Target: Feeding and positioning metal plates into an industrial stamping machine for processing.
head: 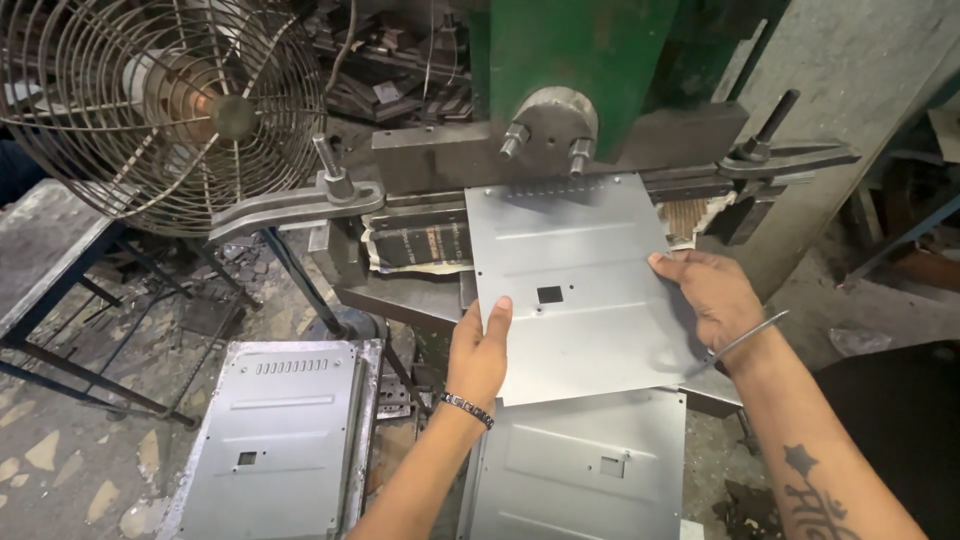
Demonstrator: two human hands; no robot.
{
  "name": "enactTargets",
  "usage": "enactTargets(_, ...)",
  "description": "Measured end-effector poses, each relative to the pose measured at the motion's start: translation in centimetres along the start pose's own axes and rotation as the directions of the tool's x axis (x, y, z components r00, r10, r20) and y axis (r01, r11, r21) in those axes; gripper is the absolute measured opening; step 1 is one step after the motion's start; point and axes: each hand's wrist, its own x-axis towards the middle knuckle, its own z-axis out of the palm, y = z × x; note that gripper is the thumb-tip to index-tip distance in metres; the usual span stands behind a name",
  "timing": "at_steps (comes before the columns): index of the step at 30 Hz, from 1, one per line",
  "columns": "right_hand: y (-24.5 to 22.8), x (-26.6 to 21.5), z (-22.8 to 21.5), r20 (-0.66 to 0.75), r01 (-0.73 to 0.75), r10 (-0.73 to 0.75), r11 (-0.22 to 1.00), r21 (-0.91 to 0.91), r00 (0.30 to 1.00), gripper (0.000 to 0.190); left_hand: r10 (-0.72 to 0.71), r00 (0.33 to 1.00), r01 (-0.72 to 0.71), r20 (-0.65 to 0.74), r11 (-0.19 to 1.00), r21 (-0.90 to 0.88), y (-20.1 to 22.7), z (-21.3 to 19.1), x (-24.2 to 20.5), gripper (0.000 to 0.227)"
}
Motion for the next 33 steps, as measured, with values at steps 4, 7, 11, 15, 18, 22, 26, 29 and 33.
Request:
enactTargets(4,-1.2,-1.7,-0.4,0.129,0.044,-0.049,0.998,0.041,0.990,0.024,0.020,0.999,-0.020,0.031,1.000,-0.009,0.9,-0.4,-0.5,0.045)
enactTargets(7,-1.1,-2.4,-1.8,0.188,-0.032,0.027,0.999,0.020,0.982,0.025,-0.029,0.981,0.060,0.190,0.985,-0.159,2.1,-1.2,-3.0,0.050)
enactTargets(11,-0.1,-11.2,-0.5,0.187,0.155,-0.124,0.976,-0.156,0.974,0.034,-0.310,0.893,0.420,0.325,0.833,-0.361,4.1,-4.0,-9.9,0.077)
enactTargets(15,20.6,-9.5,-5.8,0.463,0.412,-0.165,0.758,-0.506,0.871,0.029,-0.322,0.944,0.270,-0.068,0.877,-0.398,2.1,-9.6,-9.3,0.069)
enactTargets(18,19.4,-13.2,-4.8,0.787,0.766,-0.256,0.520,-0.378,0.562,0.016,-0.300,0.913,0.278,-0.277,0.954,-0.116,6.6,-13.0,-8.0,0.049)
enactTargets(22,4.7,-21.9,-0.8,0.355,0.705,-0.661,0.386,-0.595,0.662,0.057,-0.207,0.944,0.051,0.258,0.861,0.506,13.7,-12.2,-6.0,0.047)
enactTargets(26,7.4,-21.1,2.9,0.510,0.628,-0.427,0.706,-0.328,0.746,0.055,-0.275,0.737,-0.118,0.618,0.847,0.518,17.3,-9.0,-4.1,0.047)
enactTargets(29,8.8,-19.7,3.6,0.413,0.130,-0.021,0.962,-0.239,0.911,0.045,0.021,0.871,-0.418,0.492,0.558,0.717,16.4,-7.0,-2.8,0.053)
enactTargets(33,5.1,-16.7,3.1,0.297,0.000,0.052,0.985,-0.171,0.953,0.044,0.705,0.590,-0.533,0.393,-0.026,0.846,9.2,-7.5,-1.7,0.076)
